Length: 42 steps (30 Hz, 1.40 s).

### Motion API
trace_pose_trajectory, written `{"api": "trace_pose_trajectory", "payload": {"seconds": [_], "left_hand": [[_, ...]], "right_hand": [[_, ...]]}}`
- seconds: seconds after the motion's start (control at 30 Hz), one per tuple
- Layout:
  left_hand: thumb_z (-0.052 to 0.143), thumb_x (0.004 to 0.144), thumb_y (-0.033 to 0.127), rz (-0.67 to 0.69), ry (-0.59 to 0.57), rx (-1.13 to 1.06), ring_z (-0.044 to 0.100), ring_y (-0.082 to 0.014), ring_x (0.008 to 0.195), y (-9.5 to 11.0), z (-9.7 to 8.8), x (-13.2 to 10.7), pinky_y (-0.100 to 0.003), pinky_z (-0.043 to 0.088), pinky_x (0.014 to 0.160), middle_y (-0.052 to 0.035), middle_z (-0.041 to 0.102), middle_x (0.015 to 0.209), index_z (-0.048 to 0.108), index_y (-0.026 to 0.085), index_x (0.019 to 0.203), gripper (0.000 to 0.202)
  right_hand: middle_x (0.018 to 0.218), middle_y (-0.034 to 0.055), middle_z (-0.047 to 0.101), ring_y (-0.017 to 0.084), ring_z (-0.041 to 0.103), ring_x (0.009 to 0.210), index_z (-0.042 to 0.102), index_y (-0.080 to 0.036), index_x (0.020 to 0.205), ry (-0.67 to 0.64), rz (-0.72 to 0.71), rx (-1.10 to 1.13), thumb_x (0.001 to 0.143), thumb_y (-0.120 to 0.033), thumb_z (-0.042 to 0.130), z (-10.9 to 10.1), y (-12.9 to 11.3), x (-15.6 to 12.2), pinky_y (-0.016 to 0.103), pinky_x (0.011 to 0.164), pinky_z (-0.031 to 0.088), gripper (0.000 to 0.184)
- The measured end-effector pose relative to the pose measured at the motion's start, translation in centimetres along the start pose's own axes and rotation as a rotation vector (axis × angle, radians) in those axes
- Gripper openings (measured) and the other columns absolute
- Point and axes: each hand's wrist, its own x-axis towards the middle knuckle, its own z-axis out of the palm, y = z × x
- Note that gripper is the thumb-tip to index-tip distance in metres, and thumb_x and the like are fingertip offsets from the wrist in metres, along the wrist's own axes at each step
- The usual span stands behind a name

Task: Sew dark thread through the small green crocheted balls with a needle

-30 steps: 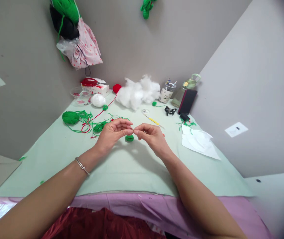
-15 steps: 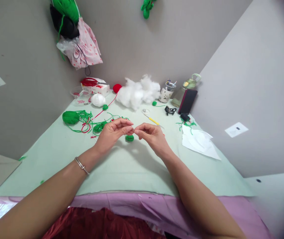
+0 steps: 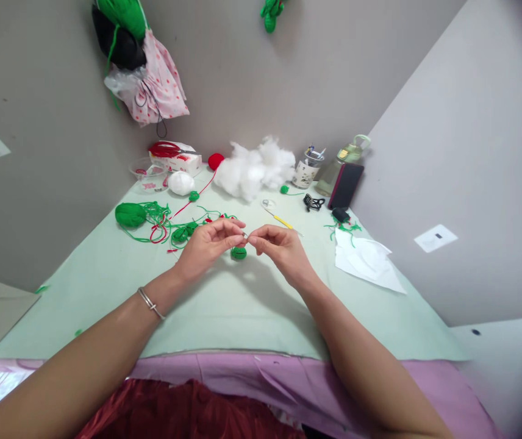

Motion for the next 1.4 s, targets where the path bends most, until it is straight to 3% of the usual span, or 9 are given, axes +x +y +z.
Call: {"api": "trace_pose_trajectory", "payload": {"seconds": [0.27, 0.53, 0.83, 1.1, 1.4], "left_hand": [[0.074, 0.081, 0.036, 0.011, -0.008, 0.047, 0.063, -0.0259, 0.108, -0.07, -0.18, -0.01, -0.041, 0.049, 0.096, -0.0093, 0.072, 0.1, 0.069, 0.017, 0.082, 0.019], [0.074, 0.08, 0.035, 0.006, -0.013, 0.038, 0.065, -0.0241, 0.104, -0.31, -0.18, 0.01, -0.039, 0.049, 0.094, -0.0081, 0.072, 0.104, 0.07, 0.018, 0.083, 0.018], [0.074, 0.08, 0.035, 0.005, -0.025, 0.074, 0.059, -0.026, 0.117, 0.1, -0.17, -0.07, -0.037, 0.047, 0.098, -0.0095, 0.07, 0.108, 0.07, 0.017, 0.081, 0.018], [0.074, 0.079, 0.039, -0.017, -0.016, 0.042, 0.065, -0.0245, 0.104, -0.02, -0.08, -0.04, -0.039, 0.05, 0.094, -0.0101, 0.07, 0.109, 0.069, 0.017, 0.083, 0.022], [0.073, 0.081, 0.04, -0.045, -0.083, 0.018, 0.068, -0.0181, 0.085, -0.35, 0.0, 0.02, -0.037, 0.053, 0.088, -0.0082, 0.07, 0.111, 0.072, 0.017, 0.086, 0.024]], "right_hand": [[0.066, -0.0006, 0.063, 0.01, 0.047, 0.06, 0.071, -0.017, 0.074, -0.004, -0.006, -0.007, 0.079, -0.036, 0.073, -0.01, 0.02, 0.03, 0.025, 0.059, 0.039, 0.019], [0.066, -0.0002, 0.063, 0.011, 0.047, 0.061, 0.071, -0.017, 0.074, -0.011, 0.01, -0.005, 0.077, -0.039, 0.074, -0.02, -0.02, 0.0, 0.025, 0.058, 0.038, 0.023], [0.069, 0.0015, 0.066, 0.011, 0.047, 0.061, 0.07, -0.017, 0.074, -0.016, 0.002, -0.033, 0.076, -0.044, 0.074, 0.02, 0.07, 0.06, 0.026, 0.057, 0.037, 0.028], [0.07, 0.0009, 0.066, 0.011, 0.05, 0.062, 0.071, -0.018, 0.076, 0.014, -0.005, -0.032, 0.078, -0.04, 0.073, 0.0, 0.09, -0.04, 0.026, 0.06, 0.042, 0.022], [0.077, 0.0016, 0.066, 0.013, 0.056, 0.067, 0.071, -0.018, 0.084, 0.045, -0.135, -0.093, 0.081, -0.035, 0.072, 0.25, 0.71, -0.09, 0.027, 0.064, 0.044, 0.018]]}}
